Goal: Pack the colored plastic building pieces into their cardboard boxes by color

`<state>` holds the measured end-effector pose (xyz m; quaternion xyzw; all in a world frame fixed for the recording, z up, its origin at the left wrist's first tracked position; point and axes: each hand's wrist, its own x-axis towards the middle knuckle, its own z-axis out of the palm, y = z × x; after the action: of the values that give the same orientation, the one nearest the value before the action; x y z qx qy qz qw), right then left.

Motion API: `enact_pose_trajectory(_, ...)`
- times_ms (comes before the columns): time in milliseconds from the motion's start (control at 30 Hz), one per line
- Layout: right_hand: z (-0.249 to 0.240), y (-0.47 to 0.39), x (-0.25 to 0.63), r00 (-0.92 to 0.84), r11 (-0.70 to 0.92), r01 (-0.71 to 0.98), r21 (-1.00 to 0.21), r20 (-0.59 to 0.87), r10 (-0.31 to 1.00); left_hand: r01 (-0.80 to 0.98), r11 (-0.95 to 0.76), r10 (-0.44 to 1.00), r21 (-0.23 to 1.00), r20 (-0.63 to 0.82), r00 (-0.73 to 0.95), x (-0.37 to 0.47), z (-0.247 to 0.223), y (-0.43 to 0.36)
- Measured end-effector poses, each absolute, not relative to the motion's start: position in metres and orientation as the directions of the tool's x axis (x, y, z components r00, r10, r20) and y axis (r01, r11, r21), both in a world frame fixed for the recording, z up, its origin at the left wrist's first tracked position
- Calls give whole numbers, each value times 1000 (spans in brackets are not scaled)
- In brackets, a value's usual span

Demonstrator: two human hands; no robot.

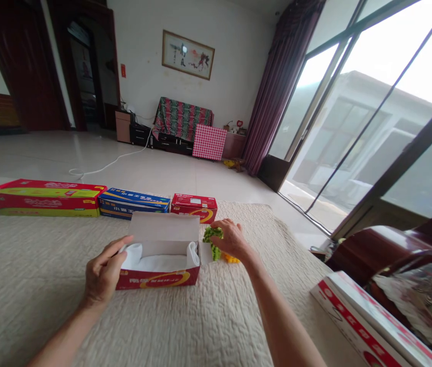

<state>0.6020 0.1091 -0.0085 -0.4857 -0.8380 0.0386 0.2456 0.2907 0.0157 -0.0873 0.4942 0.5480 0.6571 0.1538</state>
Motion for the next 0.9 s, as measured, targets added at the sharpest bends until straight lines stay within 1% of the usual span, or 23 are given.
enact_pose_trajectory(133,-8,110,602,-408,525,769,-364,354,842,324,-347,749,880,468,-469,290,-87,16)
enact_pose_trajectory(333,-6,114,601,-426,540,744,-393,345,837,332,-342,748,879,468,-470,291,-87,18)
enact_pose_trajectory(567,-8,117,606,-442,609,688,-394,438,783,338,-345,749,876,474,-463,291,-88,18)
enact_pose_trajectory(733,-8,115,608,-455,628,673,-391,451,768,321,-338,752,885,459,-473,290,-87,17)
enact_pose_trajectory(900,-6,110,610,-444,646,642,-414,486,753,332,-340,751,880,467,-468,291,-87,17)
